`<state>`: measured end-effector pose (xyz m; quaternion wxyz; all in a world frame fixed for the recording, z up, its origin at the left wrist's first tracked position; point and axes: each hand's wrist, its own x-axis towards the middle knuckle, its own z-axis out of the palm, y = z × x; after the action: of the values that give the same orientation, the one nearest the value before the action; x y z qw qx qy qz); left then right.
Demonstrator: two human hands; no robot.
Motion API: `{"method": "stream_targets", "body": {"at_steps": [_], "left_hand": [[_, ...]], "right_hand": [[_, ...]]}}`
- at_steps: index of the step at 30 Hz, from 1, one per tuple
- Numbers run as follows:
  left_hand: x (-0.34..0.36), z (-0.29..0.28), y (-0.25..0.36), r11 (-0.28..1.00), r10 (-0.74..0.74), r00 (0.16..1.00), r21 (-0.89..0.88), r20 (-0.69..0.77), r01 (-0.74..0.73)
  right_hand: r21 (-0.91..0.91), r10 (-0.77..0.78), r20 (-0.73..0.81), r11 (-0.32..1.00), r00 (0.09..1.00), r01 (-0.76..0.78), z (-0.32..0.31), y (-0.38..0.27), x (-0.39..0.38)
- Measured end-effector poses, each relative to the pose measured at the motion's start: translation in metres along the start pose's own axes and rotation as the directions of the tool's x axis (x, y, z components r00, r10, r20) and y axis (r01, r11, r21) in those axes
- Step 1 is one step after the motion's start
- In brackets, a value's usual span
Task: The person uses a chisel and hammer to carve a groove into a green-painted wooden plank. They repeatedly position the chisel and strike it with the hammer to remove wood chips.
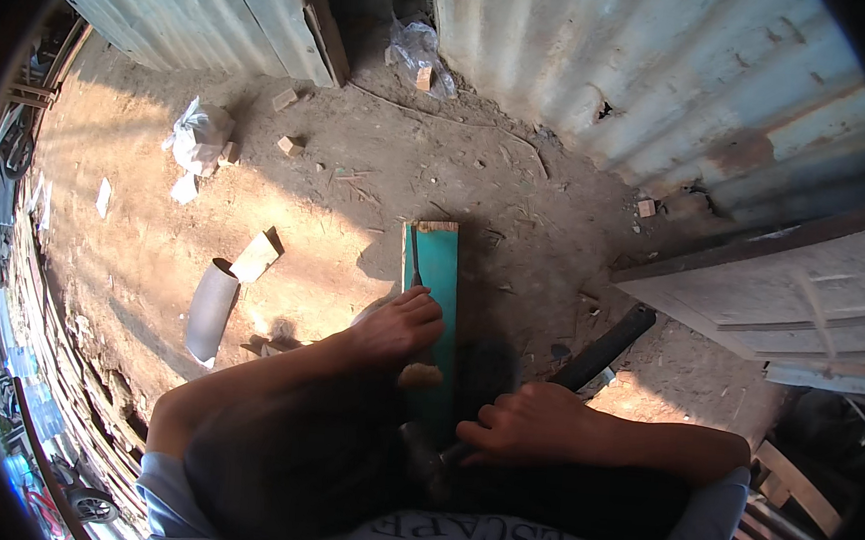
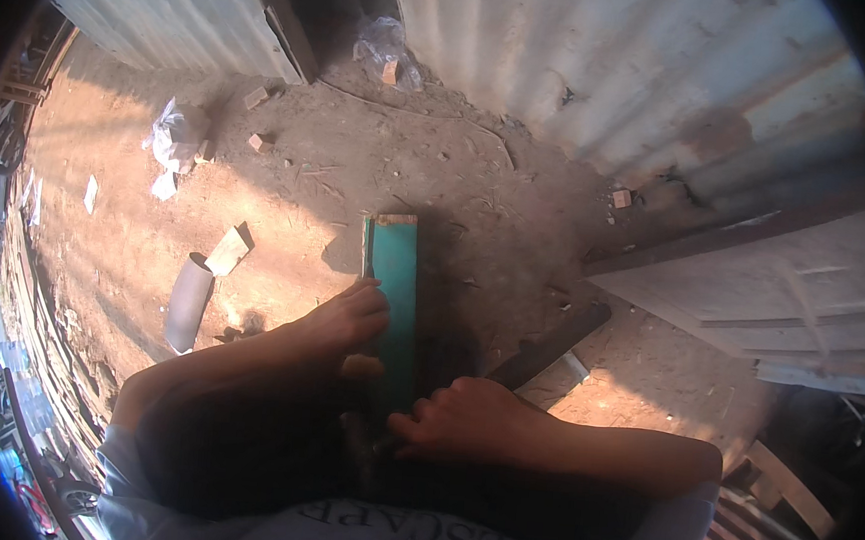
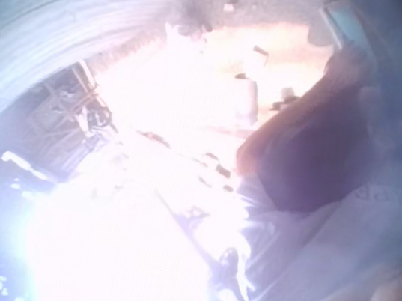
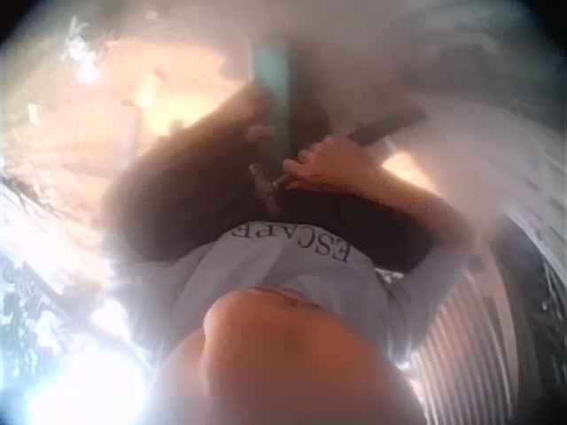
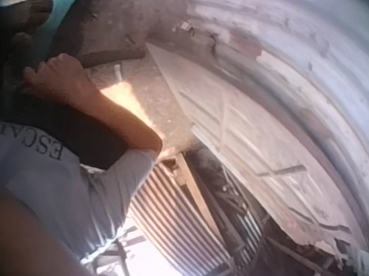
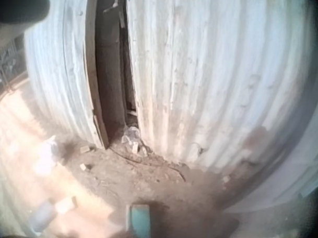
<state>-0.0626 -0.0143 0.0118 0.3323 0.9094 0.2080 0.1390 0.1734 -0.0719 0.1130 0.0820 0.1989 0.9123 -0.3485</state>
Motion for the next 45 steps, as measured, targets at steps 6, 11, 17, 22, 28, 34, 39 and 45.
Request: {"method": "stream_targets", "body": {"at_steps": [6, 11, 17, 22, 28, 34, 39, 45], "left_hand": [[-0.005, 0.009, -0.003, 0.999, -0.022, 1.0, 0.031, -0.005, 0.022], [-0.008, 0.026, -0.024, 0.999, 0.017, 1.0, 0.035, 0.012, -0.017], [-0.035, 0.035, -0.065, 0.993, -0.08, 0.994, 0.075, -0.079, 0.086], [-0.019, 0.027, -0.041, 0.993, 0.027, 0.995, 0.113, -0.094, -0.016], [0.004, 0.009, -0.011, 0.994, 0.097, 0.995, 0.058, -0.018, -0.096], [0.002, 0.015, -0.01, 0.994, 0.106, 0.994, 0.025, -0.016, -0.106], [0.002, 0.002, -0.001, 0.997, 0.055, 0.998, -0.061, -0.002, -0.055], [0.003, -0.006, 0.001, 0.996, 0.045, 0.999, -0.08, 0.03, -0.043]], "right_hand": [[-0.012, 0.011, 0.082, 1.0, 0.997, -0.01, -0.003, 0.002, -0.001], [0.019, 0.12, 0.061, 0.992, 0.991, -0.121, 0.02, 0.013, 0.002], [0.122, 0.007, 0.238, 0.992, 0.971, -0.037, 0.009, 0.009, 0.002], [0.115, 0.128, 0.246, 0.98, 0.961, -0.16, 0.002, 0.013, 0.005], [0.051, 0.118, -0.028, 0.992, 0.993, -0.117, 0.001, 0.019, -0.007], [0.047, 0.105, -0.063, 0.994, 0.993, -0.102, -0.002, 0.016, -0.01], [0.034, 0.105, -0.092, 0.994, 0.99, -0.102, -0.001, 0.016, -0.01], [0.008, 0.085, -0.149, 0.996, 0.985, -0.085, -0.006, 0.012, -0.005]]}}
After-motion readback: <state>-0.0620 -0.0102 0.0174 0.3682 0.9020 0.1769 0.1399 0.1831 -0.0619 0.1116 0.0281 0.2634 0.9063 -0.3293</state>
